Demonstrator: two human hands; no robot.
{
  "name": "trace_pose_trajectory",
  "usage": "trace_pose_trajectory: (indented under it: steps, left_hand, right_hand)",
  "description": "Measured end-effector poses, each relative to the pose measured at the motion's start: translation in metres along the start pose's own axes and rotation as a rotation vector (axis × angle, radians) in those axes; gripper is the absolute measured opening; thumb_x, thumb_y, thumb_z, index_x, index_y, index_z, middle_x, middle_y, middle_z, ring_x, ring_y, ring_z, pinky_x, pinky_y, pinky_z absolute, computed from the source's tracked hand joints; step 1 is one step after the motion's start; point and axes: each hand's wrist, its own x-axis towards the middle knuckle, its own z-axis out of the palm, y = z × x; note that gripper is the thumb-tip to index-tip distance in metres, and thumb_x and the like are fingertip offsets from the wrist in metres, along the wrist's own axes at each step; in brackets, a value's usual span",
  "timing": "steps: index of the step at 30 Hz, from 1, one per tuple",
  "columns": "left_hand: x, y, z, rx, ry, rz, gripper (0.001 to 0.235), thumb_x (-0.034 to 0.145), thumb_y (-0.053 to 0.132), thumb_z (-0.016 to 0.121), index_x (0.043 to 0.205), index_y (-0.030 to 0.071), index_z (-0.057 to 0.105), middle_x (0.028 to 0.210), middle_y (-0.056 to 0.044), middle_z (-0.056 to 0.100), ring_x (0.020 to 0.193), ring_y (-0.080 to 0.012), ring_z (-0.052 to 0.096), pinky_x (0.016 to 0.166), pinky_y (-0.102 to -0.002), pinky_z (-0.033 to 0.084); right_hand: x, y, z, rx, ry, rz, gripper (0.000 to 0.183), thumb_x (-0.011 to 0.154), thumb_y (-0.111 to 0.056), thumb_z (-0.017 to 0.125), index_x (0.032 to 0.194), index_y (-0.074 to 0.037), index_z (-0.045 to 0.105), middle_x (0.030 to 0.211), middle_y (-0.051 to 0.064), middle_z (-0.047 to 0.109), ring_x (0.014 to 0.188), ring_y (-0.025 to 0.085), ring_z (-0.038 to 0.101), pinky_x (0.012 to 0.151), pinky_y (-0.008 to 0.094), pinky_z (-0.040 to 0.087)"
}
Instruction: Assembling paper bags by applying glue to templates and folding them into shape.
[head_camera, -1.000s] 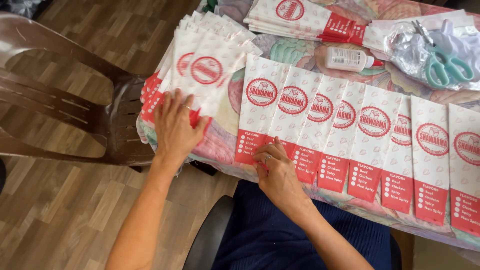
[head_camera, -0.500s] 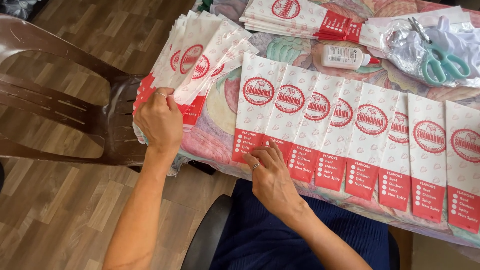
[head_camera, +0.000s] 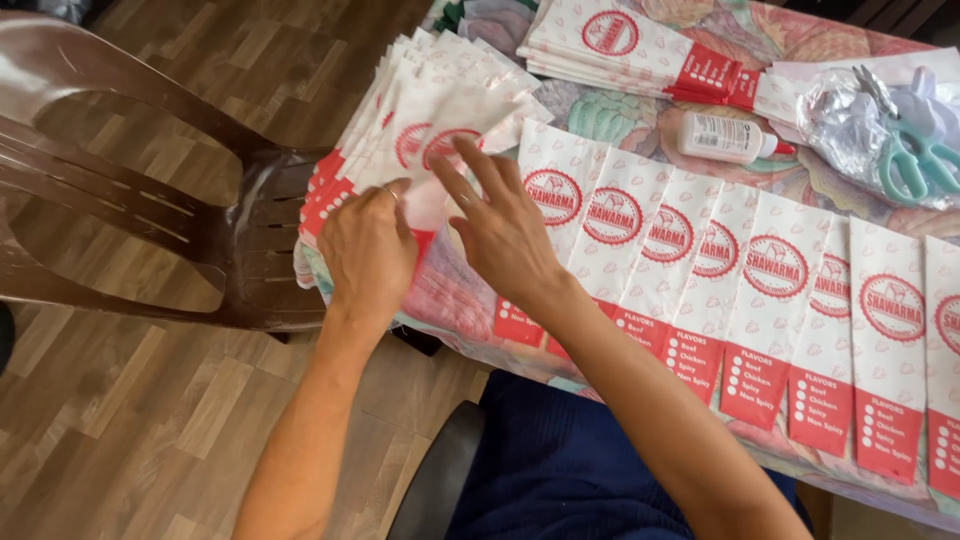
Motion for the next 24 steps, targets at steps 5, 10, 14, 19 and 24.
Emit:
trace_pose_trajectory:
  steps: [5, 10, 14, 19, 24]
  left_hand:
    - [0.017, 0.018, -0.055, -0.454, -0.087, -0.135, 0.043, 0.098, 0.036, 0.064, 0.129, 0.007, 0.063, 0.118, -0.021, 0.071, 0.114, -0.0432, 0.066, 0.096, -0.054, 0.052]
    - [0.001, 0.024, -0.036, -0.803, 0.019, -0.084, 0.072, 0.099, 0.024, 0.067, 0.148, -0.007, 0.023, 0.149, -0.047, 0.037, 0.139, -0.0624, 0.034, 0.116, -0.067, 0.029]
    - [-0.003, 0.019, -0.022, -0.599, -0.154, -0.151, 0.096, 0.091, 0.000, 0.071, 0.158, 0.000, 0.003, 0.148, -0.040, 0.045, 0.136, -0.0592, 0.044, 0.112, -0.065, 0.036]
    - [-0.013, -0.007, 0.017, -0.351, -0.086, 0.059, 0.086, 0.094, 0.000, 0.065, 0.158, -0.006, 0.007, 0.148, -0.028, 0.055, 0.136, -0.0375, 0.055, 0.122, -0.050, 0.032]
    - [-0.012, -0.008, 0.034, -0.040, -0.087, 0.040, 0.050, 0.100, -0.002, 0.049, 0.149, 0.008, 0.051, 0.150, -0.024, 0.050, 0.145, -0.0421, 0.041, 0.118, -0.056, 0.033]
  right_hand:
    - [0.029, 0.068, 0.066, -0.136, 0.019, -0.111, 0.010, 0.085, -0.006, 0.072, 0.087, -0.014, 0.078, 0.097, 0.002, 0.071, 0.095, 0.025, 0.063, 0.068, 0.033, 0.059]
    - [0.049, 0.086, 0.062, -0.017, 0.005, -0.013, 0.015, 0.086, -0.003, 0.070, 0.088, -0.014, 0.080, 0.090, 0.000, 0.074, 0.083, 0.022, 0.066, 0.064, 0.030, 0.059]
    - [0.061, 0.097, 0.050, 0.113, 0.068, -0.021, 0.021, 0.080, 0.007, 0.069, 0.088, -0.008, 0.080, 0.089, 0.007, 0.075, 0.080, 0.028, 0.068, 0.069, 0.035, 0.059]
    - [0.079, 0.189, 0.004, 0.264, 0.254, 0.185, 0.036, 0.073, 0.025, 0.052, 0.073, -0.004, 0.072, 0.110, 0.014, 0.080, 0.109, 0.027, 0.076, 0.093, 0.036, 0.059]
    - [0.080, 0.263, -0.055, 0.126, 0.892, 0.204, 0.051, 0.070, 0.021, 0.062, 0.072, -0.012, 0.023, 0.070, -0.002, 0.022, 0.071, 0.014, 0.017, 0.062, 0.040, 0.011]
